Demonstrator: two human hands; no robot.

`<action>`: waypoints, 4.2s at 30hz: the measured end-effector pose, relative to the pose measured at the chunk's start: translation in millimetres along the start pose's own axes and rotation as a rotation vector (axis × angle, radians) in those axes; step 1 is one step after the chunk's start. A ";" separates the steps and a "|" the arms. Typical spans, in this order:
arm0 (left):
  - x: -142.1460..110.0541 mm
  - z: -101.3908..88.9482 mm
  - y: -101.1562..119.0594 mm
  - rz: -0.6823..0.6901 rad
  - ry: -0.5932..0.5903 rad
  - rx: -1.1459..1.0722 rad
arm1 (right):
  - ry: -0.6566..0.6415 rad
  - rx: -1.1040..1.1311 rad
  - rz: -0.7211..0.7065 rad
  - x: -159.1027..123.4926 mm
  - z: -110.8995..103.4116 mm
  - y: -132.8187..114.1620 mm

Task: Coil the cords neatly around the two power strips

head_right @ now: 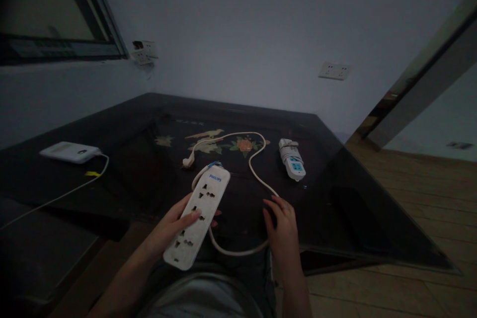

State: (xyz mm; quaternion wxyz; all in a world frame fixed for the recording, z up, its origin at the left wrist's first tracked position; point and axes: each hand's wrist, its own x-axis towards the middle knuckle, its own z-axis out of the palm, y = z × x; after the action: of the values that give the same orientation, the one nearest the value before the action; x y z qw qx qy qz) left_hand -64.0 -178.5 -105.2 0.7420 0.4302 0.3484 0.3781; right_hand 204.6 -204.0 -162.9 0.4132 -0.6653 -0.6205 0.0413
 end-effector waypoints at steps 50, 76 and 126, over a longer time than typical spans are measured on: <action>14.2 22.5 -5.8 0.433 0.157 0.359 | -0.141 0.833 0.378 -11.8 12.3 -97.6; 18.7 5.7 -13.1 0.175 -0.249 -0.028 | -0.635 0.878 0.283 -17.5 4.5 -112.0; 30.2 40.7 -22.8 0.296 0.339 -0.347 | -0.360 0.085 0.028 -8.9 7.0 -121.6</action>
State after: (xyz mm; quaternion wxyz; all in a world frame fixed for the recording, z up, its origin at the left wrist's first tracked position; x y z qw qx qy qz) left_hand -9.4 -175.5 -115.8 0.6726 0.2734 0.3310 0.6028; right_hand 102.4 -221.7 -98.4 0.3225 -0.6376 -0.6729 0.1913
